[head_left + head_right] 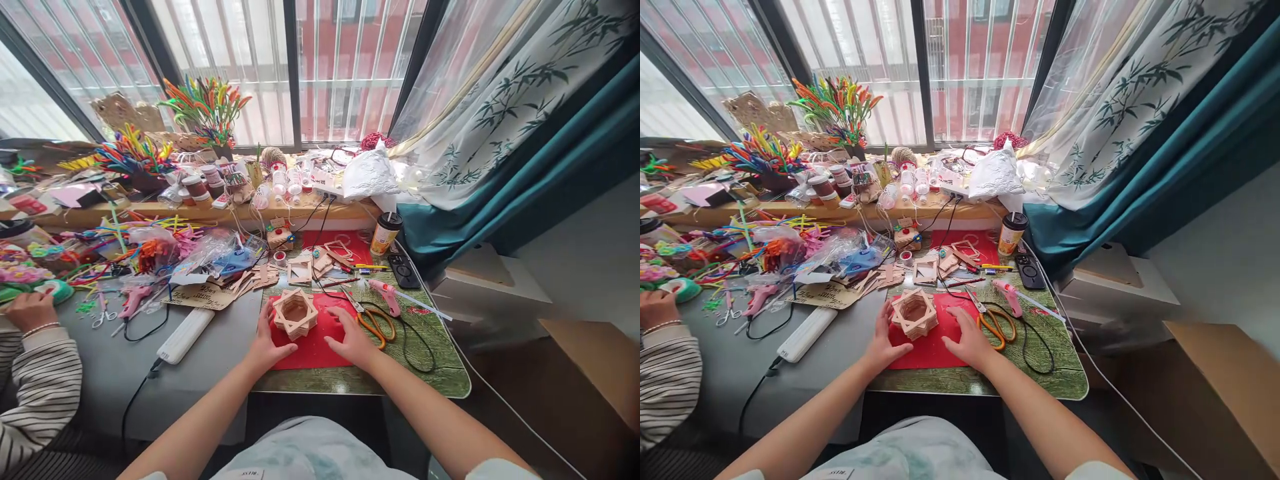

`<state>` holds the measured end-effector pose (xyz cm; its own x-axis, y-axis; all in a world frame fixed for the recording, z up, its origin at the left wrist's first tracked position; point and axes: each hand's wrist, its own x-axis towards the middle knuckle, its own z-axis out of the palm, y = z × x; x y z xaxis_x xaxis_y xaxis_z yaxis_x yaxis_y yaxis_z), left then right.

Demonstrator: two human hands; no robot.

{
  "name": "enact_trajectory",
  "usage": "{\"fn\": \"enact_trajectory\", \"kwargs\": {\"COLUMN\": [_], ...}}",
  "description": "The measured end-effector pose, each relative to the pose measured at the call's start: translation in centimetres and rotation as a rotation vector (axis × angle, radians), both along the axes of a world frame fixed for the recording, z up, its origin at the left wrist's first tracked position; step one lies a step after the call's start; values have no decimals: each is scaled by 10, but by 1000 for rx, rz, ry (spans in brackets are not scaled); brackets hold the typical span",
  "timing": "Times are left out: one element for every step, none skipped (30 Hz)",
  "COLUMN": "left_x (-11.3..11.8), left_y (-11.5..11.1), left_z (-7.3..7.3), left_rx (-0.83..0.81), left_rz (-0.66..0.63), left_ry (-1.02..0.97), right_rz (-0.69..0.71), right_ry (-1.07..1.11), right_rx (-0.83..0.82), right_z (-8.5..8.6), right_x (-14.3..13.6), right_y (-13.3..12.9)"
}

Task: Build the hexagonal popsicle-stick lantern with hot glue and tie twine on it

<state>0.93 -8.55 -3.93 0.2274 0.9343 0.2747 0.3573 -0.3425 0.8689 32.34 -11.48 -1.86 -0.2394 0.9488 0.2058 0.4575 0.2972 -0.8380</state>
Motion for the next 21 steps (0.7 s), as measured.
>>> {"fn": "enact_trajectory", "kwargs": {"left_x": [0,1,1,0,0,-1,-3,-6,-9,-12,-15,-18,-21,-23,-24,-25,-25,-25,-23,-22,-20], "left_y": [0,3,6,11,16,21,25,30,34,38,42,46,51,56,61,66,71,76,81,84,86], "left_z": [1,3,5,7,8,10,12,14,16,19,23,27,31,35,39,44,48,53,58,63,68], "left_rx": [-51,-96,-127,-152,-171,-181,-186,-190,-195,-213,-238,-269,-302,-346,-390,-431,-469,-504,-538,-575,-613], "left_rz": [-9,-17,-28,-44,-68,-97,-128,-160,-196,-234,-261,-278,-282,-288,-294,-295,-292,-284,-271,-255,-241], "left_ry": [12,17,15,9,1,-10,-21,-36,-53,-70,-103,-141,-184,-232,-279,-321,-357,-388,-416,-439,-459], "right_rz": [7,15,17,22,28,32,35,31,19,2,-17,-32,-41,-50,-60,-72,-82,-88,-92,-91,-89], "right_ry": [40,67,90,110,129,144,150,147,137,126,121,129,152,185,224,265,303,334,357,374,388], "right_rx": [-51,-95,-131,-154,-163,-159,-144,-121,-100,-86,-79,-80,-87,-94,-99,-101,-103,-106,-108,-111,-116], "right_z": [-2,-3,-5,-6,-7,-8,-8,-7,-6,-4,0,4,8,13,17,22,26,29,32,35,37], "right_x": [-6,-12,-18,-23,-28,-33,-37,-40,-43,-46,-48,-50,-52,-55,-57,-59,-61,-63,-66,-68,-70], "right_y": [11,20,28,33,37,39,39,37,35,32,30,28,28,28,29,30,33,36,39,42,45]}}
